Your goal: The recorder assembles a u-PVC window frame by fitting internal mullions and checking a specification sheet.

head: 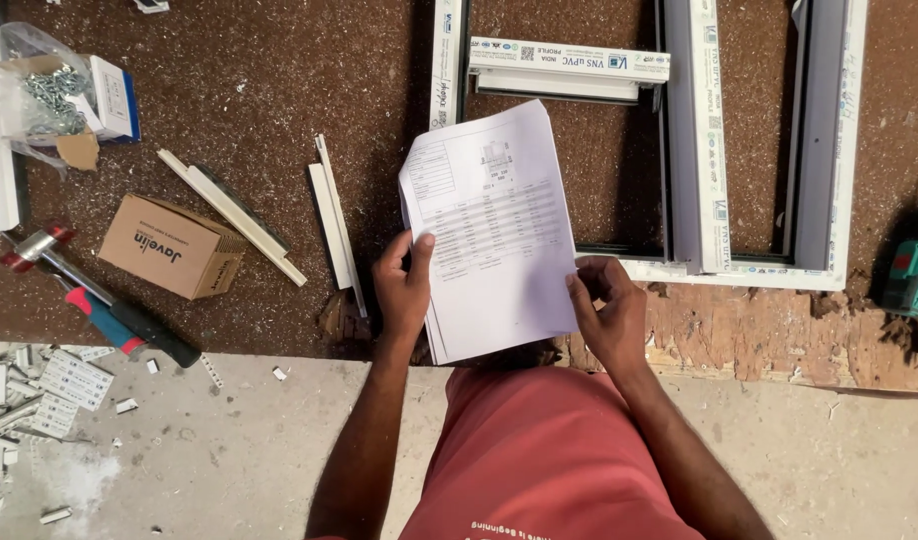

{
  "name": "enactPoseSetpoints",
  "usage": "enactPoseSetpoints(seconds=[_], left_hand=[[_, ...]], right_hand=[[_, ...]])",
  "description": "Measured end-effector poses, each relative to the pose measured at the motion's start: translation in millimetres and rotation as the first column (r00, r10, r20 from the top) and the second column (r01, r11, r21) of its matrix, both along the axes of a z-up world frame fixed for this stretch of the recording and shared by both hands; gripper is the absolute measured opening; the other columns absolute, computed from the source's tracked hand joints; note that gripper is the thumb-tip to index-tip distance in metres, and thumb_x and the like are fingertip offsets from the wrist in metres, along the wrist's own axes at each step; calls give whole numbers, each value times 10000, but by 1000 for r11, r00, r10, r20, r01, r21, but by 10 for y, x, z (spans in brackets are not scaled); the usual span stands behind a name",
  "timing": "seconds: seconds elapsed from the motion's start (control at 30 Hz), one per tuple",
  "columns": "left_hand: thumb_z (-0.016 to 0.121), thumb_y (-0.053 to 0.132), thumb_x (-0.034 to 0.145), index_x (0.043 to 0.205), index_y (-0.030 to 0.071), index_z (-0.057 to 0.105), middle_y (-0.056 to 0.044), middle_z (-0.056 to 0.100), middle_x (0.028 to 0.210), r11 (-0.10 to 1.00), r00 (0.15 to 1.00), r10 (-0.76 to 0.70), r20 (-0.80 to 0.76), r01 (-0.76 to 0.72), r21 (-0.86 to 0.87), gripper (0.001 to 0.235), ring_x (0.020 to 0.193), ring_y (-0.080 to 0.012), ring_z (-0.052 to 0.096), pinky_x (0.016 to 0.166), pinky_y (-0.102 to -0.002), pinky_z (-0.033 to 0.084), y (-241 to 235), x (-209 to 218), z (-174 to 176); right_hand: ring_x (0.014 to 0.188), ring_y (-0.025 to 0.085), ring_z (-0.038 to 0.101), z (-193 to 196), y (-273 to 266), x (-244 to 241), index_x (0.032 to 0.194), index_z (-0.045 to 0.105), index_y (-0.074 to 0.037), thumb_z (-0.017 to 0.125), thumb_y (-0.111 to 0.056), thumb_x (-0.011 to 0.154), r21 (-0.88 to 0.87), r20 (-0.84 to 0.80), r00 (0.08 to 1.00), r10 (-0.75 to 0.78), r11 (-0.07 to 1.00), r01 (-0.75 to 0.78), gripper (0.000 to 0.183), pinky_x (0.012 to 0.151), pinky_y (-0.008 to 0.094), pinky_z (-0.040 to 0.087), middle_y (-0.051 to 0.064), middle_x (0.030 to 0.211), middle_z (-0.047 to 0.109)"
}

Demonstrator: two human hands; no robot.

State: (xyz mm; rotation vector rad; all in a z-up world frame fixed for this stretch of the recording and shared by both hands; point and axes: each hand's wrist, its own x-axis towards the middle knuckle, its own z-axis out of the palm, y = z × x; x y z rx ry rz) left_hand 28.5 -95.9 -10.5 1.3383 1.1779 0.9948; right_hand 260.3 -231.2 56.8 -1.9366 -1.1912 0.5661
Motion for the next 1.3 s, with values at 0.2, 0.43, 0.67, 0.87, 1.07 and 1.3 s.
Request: enactPoseSetpoints(seconds=[0.2,0.43,0.67,0.87,1.07,1.3], left_hand=[[586,440,1043,1208,-11,715,-134,785,958,1000,1000,18,-8,-18,-3,497,887,-179,748,781,-323,592,-13,-12,-34],[533,401,1077,1451,-21,337,-151,742,1064,990,1000,-9,25,6,144,597,972,-197,736,858,-357,588,2,16,211],[567,289,1082,1196,38,687,-137,727,1150,971,968,-101,-229,146,189,301,1074,-244,712,930,-405,571,-39,-61,301],[589,277,1063,1240,40,672,-162,682,1234,970,965,-123,-232,167,179,308,1164,-298,666,988,-413,524,-47,-73,396],[609,309,1047,1249,44,673,-158,684,1226,980,968,-138,-211,165,114,340,1173,-301,666,1000,-420,527,-52,-71,395],[556,430,1062,1354,70,613,-182,646,1337,976,955,-176,-237,201,87,467,1282,-334,612,1079,-487,484,-50,-96,326]], right_hand=[[664,111,673,-204,-82,76,1049,708,-21,709,-146,993,-114,-168,982,-85,991,66,137,544,261,549,79,831,743],[612,77,525,121,2,-43,1005,611,-25,637,-123,1034,-122,-371,918,-139,988,100,106,513,239,433,26,742,625],[601,85,536,301,116,-214,1078,594,-8,615,-87,1031,8,-256,963,88,996,-89,94,500,239,423,47,734,636],[649,86,711,397,190,-342,1128,593,3,604,-76,1028,44,-227,947,229,973,-224,129,509,223,549,71,808,731],[542,111,661,430,207,-355,1162,611,17,630,-94,984,-53,-202,954,220,970,-235,210,426,258,485,93,709,708],[756,178,747,502,268,-471,1286,571,31,611,-49,986,38,-157,894,420,907,-420,313,568,300,638,171,1049,716]])
